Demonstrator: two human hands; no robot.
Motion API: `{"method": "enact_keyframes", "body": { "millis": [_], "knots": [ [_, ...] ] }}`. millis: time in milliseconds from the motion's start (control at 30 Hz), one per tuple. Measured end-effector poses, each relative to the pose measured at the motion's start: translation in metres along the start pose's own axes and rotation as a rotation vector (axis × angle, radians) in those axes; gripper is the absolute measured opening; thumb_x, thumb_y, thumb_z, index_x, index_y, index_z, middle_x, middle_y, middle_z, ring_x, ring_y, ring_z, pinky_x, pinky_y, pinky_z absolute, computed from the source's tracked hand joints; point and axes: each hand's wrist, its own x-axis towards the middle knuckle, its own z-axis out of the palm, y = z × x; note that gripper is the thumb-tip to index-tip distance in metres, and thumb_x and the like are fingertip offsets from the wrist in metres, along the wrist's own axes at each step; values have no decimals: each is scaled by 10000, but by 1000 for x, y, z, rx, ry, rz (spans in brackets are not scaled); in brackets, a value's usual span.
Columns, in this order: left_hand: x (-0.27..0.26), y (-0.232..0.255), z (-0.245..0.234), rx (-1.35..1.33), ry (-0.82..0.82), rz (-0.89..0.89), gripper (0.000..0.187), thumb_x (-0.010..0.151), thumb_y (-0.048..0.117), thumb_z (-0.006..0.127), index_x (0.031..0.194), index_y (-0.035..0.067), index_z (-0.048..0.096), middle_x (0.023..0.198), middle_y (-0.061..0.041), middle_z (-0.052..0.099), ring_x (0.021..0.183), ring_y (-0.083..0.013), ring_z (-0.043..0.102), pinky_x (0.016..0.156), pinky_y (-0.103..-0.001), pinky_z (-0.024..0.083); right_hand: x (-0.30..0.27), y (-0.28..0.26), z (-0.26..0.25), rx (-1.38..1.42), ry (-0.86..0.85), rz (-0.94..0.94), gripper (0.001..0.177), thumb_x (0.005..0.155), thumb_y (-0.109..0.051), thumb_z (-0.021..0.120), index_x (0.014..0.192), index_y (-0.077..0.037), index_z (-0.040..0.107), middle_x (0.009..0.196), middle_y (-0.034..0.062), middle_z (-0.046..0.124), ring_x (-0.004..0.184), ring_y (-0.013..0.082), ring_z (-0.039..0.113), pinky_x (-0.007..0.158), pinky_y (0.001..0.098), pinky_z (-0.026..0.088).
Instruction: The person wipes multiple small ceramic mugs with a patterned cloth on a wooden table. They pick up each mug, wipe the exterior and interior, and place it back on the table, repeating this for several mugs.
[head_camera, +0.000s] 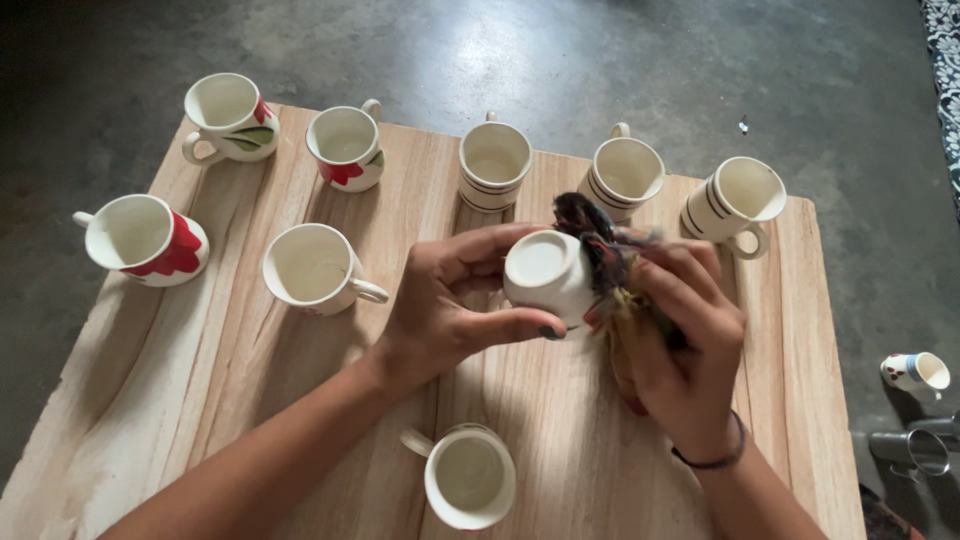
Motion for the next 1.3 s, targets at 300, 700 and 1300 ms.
{"method": "enact_keyframes", "body": {
  "millis": [300,700,1300],
  "knots": [
    [7,9,6,242,1,151,724,748,212,937,1350,-44,626,1225,-120,743,1096,-162,761,968,-272,667,9,-3,3,-195,-42,-236,345,750,-45,682,1081,49,698,1202,170,682,1057,344,605,913,420,501],
    [6,35,6,762,185,434,614,729,163,931,1254,-14,667,1167,-161,701,1074,-302,707,948,-395,595,1,-35,-5,-564,-62,-395,403,921,50,661,1281,-100,762,1394,60,673,1146,311,559,975,376,512],
    [-78,117,-38,560,290,191,605,854,436,797,1324,74,677,1134,-84,775,1013,-176,787,873,-308,687,-4,-140,-13,-356,-91,-471,358,896,20,625,1223,-76,736,1262,103,718,1128,276,633,1024,384,531]
  ]
}}
